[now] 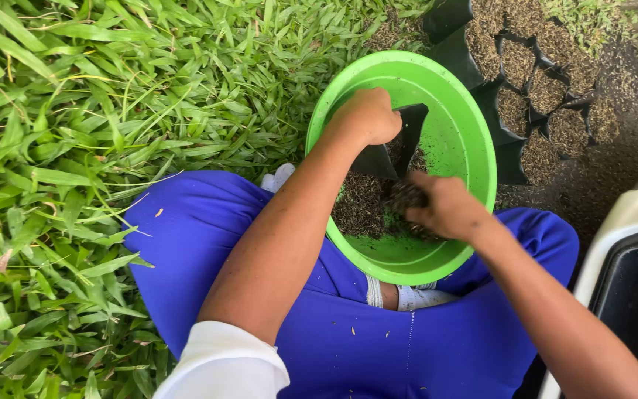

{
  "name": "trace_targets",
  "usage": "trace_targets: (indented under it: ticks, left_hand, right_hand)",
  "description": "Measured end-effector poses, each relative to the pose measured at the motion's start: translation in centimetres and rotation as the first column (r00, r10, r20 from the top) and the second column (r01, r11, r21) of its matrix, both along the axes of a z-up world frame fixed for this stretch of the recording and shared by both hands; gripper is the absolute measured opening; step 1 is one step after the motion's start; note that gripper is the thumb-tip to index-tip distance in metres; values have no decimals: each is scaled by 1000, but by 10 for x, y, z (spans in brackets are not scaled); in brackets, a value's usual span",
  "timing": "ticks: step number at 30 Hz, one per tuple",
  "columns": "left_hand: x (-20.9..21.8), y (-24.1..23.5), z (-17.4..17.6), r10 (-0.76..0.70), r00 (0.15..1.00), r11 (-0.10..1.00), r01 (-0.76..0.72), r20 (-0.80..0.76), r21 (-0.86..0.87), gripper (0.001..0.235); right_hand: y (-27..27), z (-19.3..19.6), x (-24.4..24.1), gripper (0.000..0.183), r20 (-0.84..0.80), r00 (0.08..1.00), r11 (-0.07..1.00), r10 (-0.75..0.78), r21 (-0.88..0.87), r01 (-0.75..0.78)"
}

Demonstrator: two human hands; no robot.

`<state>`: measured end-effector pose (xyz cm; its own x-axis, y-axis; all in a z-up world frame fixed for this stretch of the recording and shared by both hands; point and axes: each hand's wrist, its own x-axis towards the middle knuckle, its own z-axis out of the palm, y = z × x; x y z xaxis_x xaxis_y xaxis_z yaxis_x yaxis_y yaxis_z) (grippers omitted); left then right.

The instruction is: The person sits on the grass and fills black plastic nursery bags with soil from a green basin. They scoop soil with their hands, pack it into the bags, and place the filled bags on the ground beside them.

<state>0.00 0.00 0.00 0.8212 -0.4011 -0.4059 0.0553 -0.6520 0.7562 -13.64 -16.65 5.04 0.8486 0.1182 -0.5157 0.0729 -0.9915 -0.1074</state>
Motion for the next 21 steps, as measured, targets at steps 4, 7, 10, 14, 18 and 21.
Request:
trace_targets:
  ticks: [4, 7, 10, 14, 18, 21]
  left_hand:
    - [2, 6, 7, -18, 1000, 1000, 18, -9, 0, 39]
    - [-2, 2, 12, -48, 998, 999, 49, -44, 12, 38]
    - [3, 3, 10, -70, 997, 997, 71, -19, 24, 37]
    - [4, -4, -2, -23, 999, 1000, 23, 33, 10, 36]
    - [5, -7, -10, 21, 1000, 1000, -21, 17, -13, 34]
    - [2, -7, -12, 87, 989, 995, -80, 122, -57, 31]
  right_hand:
    - [3, 63, 18, 62, 59, 966, 943, -252, 241, 231]
    - [15, 66, 32, 49, -92, 835, 521, -542, 743, 420]
    - [34, 36, 45, 47, 143, 827, 581, -544, 775, 248]
    - [42, 19, 49, 53, 214, 775, 648, -595, 698, 305]
    - [43, 29, 30, 52, 405, 817, 857, -410, 478, 193]
    - [40, 30, 22, 50, 499, 858, 937, 123, 228, -266]
